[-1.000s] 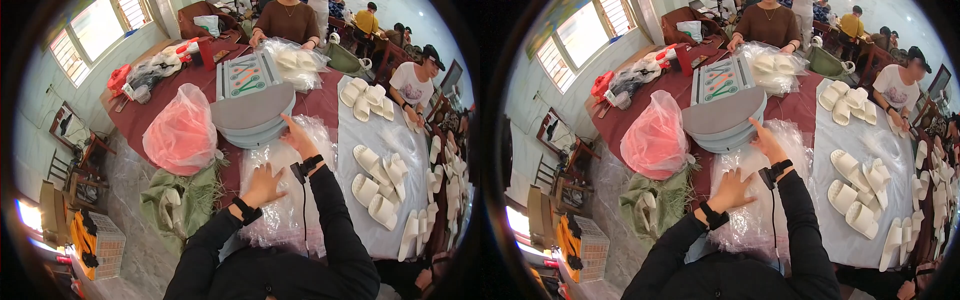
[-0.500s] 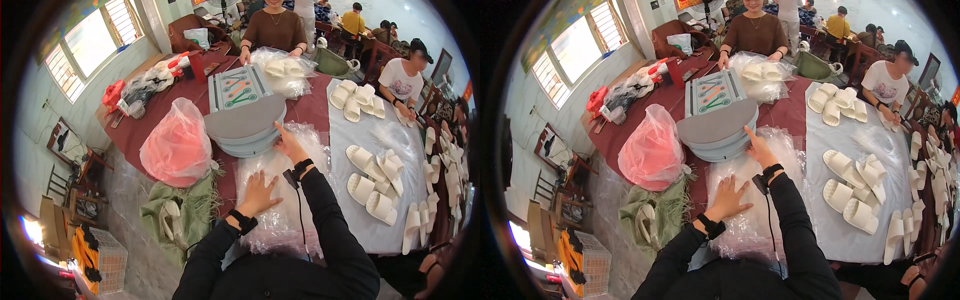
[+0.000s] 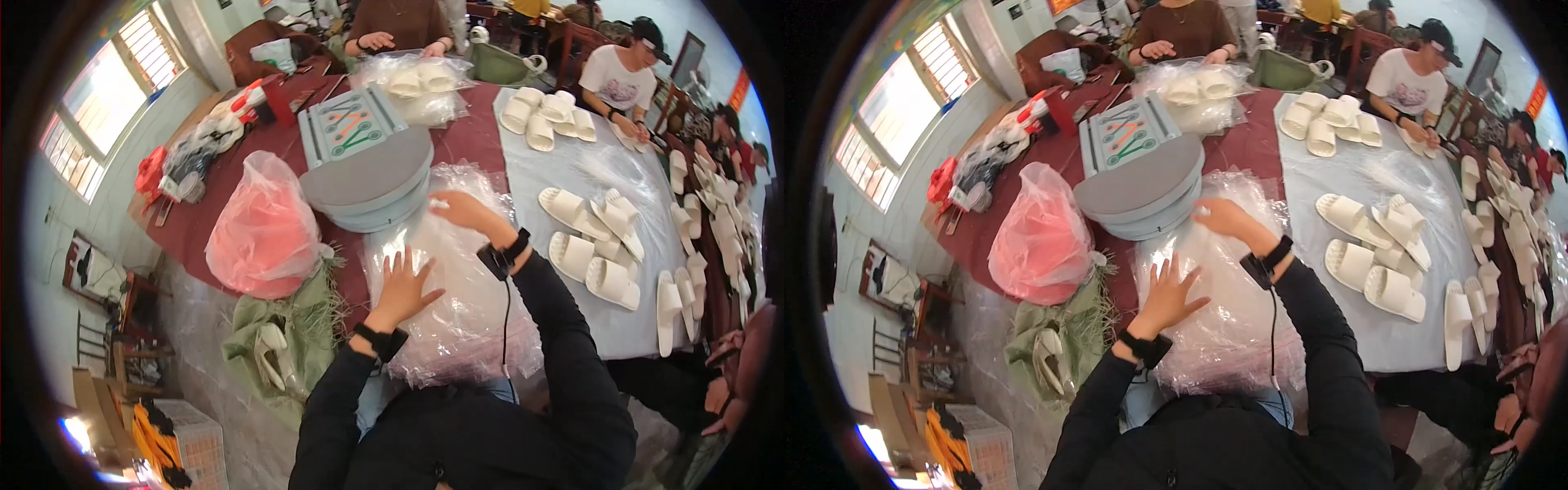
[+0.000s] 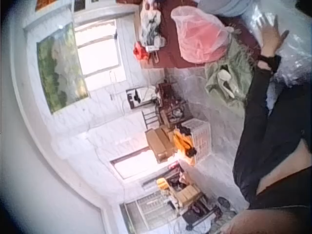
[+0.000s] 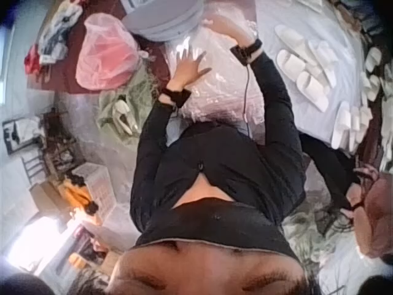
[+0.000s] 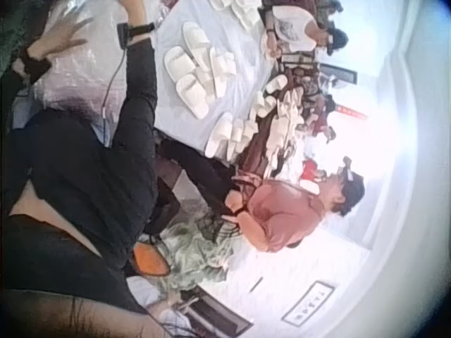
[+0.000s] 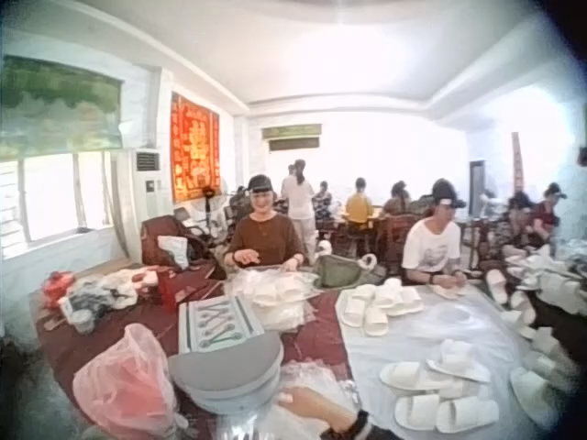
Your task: Sorting and packing white slippers into plastic bags.
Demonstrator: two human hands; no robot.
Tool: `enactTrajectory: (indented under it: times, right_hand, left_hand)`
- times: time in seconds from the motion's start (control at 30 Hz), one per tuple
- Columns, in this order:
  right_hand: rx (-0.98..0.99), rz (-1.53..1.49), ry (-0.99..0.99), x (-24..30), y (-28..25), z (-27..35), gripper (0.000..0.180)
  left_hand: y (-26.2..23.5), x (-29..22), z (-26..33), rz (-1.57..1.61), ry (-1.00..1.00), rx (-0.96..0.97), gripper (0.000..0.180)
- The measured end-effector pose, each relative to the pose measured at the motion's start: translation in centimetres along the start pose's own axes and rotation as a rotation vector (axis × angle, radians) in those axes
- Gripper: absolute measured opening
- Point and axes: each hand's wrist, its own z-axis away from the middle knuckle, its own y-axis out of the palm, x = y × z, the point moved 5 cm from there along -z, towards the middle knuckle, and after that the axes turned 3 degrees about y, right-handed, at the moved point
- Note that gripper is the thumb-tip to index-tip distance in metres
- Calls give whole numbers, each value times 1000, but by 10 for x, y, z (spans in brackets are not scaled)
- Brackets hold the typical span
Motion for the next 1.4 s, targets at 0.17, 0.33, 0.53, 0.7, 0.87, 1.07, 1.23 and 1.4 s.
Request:
enactTrajectory:
  times: [0.17,0.33,0.53,0.7,0.87,1.07,1.23,1.4]
  right_hand:
    - [223,595,204,-15,8,104,62]
    - [-53,348,-59,-56,28,142,76]
    - [-260,539,360,-22,-2,221,79]
    - [-300,238,822,-32,27,302,90]
    - [-539,-107,876,-51,86,322,95]
    - [-809,-948,531,-62,118,277,52]
    - [-943,-830,476,-70,91,263,49]
    - [-816,-888,528,-62,69,255,50]
  left_hand:
    - [-14,-46,42,60,312,195,61]
    - [3,-49,59,39,382,255,72]
    - [1,-53,59,63,414,268,85]
    - [11,-48,60,27,386,200,88]
    - [10,-54,61,38,455,139,84]
    - [9,-56,60,-4,432,133,85]
    - [18,-64,50,-42,444,86,88]
    - [21,-65,41,-74,349,152,88]
